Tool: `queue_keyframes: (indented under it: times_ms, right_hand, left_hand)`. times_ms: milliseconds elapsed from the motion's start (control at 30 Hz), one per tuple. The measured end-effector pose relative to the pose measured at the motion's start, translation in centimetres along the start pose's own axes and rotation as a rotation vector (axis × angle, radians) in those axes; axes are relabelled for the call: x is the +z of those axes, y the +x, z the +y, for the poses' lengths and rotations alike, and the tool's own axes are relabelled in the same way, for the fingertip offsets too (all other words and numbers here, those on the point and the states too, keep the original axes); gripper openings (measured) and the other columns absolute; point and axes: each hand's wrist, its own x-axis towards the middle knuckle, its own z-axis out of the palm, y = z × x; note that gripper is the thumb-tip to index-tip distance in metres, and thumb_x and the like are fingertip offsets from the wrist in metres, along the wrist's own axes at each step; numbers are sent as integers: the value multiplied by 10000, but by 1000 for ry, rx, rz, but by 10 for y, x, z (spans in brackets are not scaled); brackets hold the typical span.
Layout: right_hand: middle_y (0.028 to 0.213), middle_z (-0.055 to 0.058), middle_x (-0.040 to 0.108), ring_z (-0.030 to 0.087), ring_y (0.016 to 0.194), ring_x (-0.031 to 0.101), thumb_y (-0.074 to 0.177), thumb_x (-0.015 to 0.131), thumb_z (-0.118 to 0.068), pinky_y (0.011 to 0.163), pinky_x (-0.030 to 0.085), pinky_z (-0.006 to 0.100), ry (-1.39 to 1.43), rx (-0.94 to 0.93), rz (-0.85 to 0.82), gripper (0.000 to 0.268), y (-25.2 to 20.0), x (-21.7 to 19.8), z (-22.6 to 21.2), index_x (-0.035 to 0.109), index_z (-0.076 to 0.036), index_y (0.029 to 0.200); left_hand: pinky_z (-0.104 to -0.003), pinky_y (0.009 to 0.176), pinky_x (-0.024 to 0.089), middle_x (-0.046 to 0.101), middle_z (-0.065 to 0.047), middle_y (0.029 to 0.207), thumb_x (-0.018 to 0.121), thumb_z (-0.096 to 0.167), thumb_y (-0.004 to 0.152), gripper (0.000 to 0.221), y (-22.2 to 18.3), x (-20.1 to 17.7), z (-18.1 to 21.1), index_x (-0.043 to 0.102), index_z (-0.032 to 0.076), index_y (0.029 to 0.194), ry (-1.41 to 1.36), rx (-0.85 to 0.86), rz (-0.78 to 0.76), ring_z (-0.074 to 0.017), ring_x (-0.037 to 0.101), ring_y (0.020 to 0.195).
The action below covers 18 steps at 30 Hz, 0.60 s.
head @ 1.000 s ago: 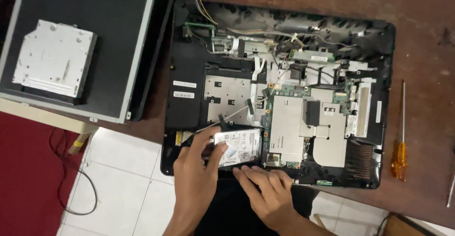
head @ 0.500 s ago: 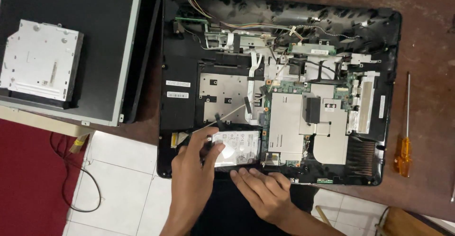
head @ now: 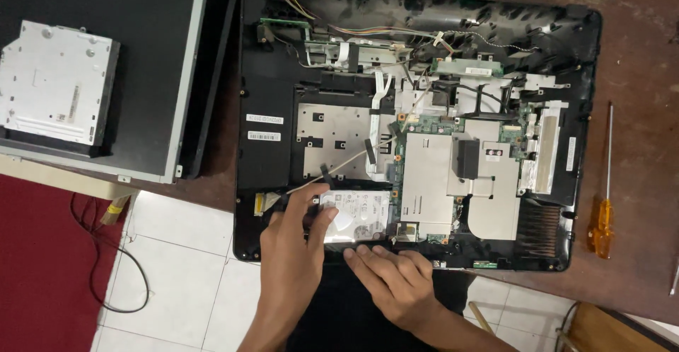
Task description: Disassembling a laptop or monitor by removing screws and internal components
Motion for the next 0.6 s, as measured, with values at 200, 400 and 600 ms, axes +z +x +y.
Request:
queue_keyframes:
  times_ms: [200,400,600]
  right_hand:
    - [1117,-80,719,83,923,664,1079,494,-281,827,443,289,-1,-2,9,297,-1,1,0,770,-207,1161]
    - [1092,-67,728,92,911,684,1073,500,-300,814,461,287,37,36,24,300,1,1,-2,782,-208,1122]
    - [1055,-51,709,103,862,671,1043,589,-222,767,484,288,33,17,21,209,6,0,0,773,-193,1139]
  left_hand:
    - [-412,778,509,769,-44,1117,634,270,973,331,-1,-2,0,622,245,1304,6,34,-8,-296,668,900]
    - [-412,812,533,779,-104,1052,632,330,967,356,2,-6,4,624,278,1319,16,-63,-75,-272,701,997]
    - [-430,693,504,712,-81,815,640,347,971,330,2,-3,0,624,278,1294,112,9,-41,-307,623,766]
